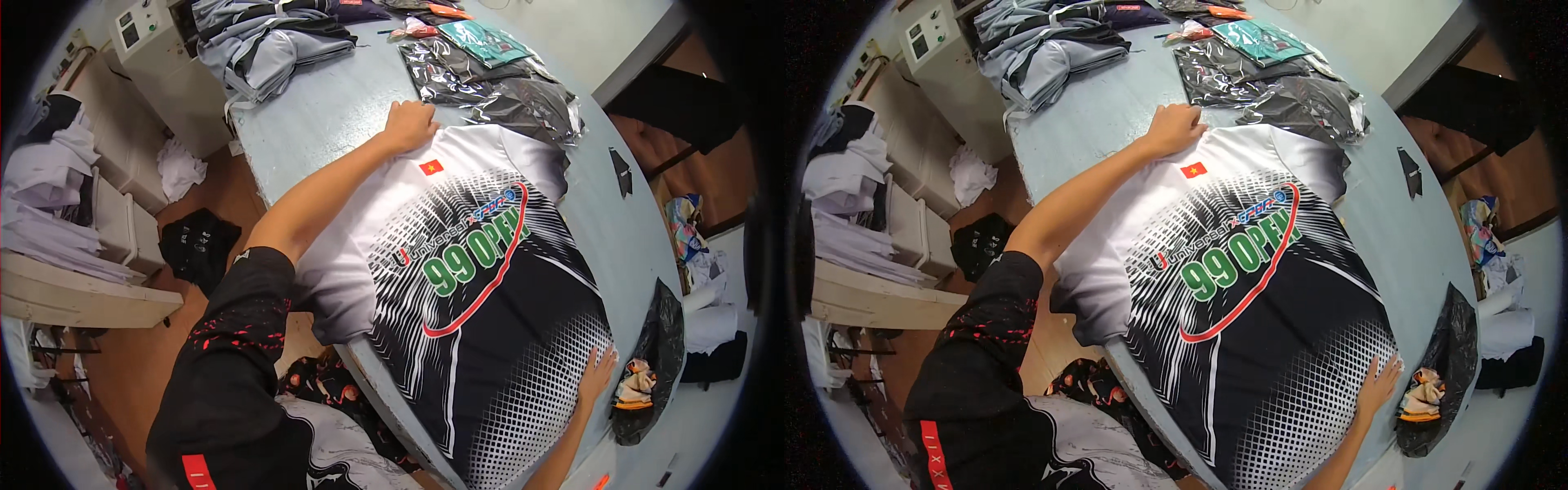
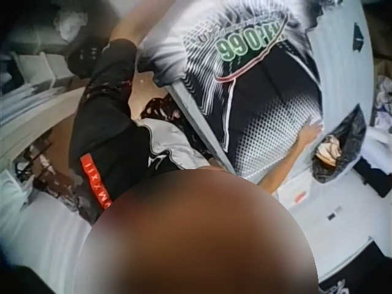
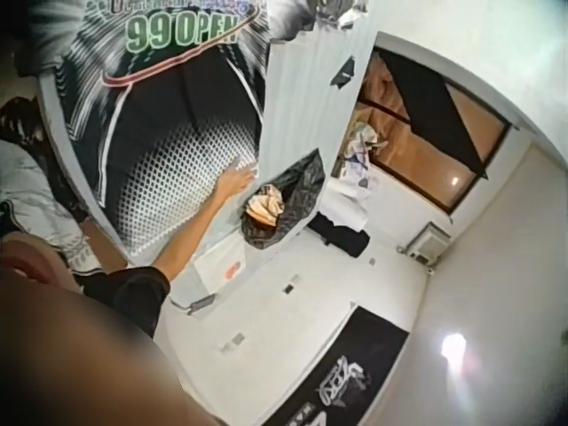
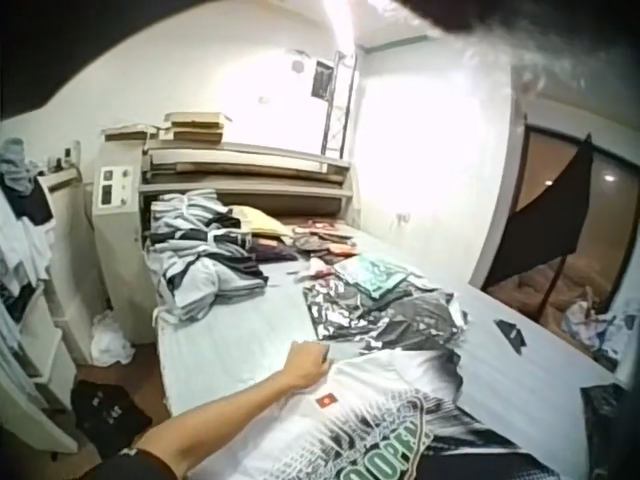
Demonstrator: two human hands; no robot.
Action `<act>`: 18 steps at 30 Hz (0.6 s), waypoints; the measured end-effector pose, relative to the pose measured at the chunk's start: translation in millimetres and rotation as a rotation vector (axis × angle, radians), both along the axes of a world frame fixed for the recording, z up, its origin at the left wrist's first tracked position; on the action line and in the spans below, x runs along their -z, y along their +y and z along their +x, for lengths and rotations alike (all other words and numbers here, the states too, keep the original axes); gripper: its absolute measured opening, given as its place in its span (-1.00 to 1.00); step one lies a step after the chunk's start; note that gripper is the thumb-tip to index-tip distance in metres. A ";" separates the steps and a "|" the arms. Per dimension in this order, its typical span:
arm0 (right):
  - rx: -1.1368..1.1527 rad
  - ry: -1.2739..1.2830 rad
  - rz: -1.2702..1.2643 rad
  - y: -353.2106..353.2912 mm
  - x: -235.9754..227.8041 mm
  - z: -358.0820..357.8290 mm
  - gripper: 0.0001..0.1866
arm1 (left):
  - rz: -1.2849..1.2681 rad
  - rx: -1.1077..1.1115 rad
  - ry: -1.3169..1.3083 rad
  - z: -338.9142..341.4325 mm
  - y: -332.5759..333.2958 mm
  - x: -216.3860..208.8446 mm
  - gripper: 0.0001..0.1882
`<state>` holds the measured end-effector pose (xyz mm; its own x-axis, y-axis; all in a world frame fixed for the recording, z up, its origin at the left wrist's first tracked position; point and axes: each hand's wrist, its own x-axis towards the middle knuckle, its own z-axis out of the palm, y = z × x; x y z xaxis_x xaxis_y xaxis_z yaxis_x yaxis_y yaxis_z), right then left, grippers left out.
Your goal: Trim loose threads from a jersey using nippers, fold the jersey, and place it into a plastic packaging bag.
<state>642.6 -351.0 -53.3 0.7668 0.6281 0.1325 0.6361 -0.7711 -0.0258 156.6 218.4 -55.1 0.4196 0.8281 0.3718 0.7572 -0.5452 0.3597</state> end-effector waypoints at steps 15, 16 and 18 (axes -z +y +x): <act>-0.030 -0.026 0.007 1.0 5.2 8.3 -0.19 | -0.268 0.296 -0.177 -7.6 24.1 -15.5 -0.47; -0.021 -0.018 0.013 2.5 5.4 7.2 -0.19 | -0.088 0.389 -0.068 -9.8 15.4 -11.3 -0.46; -0.027 -0.019 0.006 4.1 4.8 8.0 -0.19 | 0.128 0.491 0.028 -11.1 6.3 -1.7 -0.44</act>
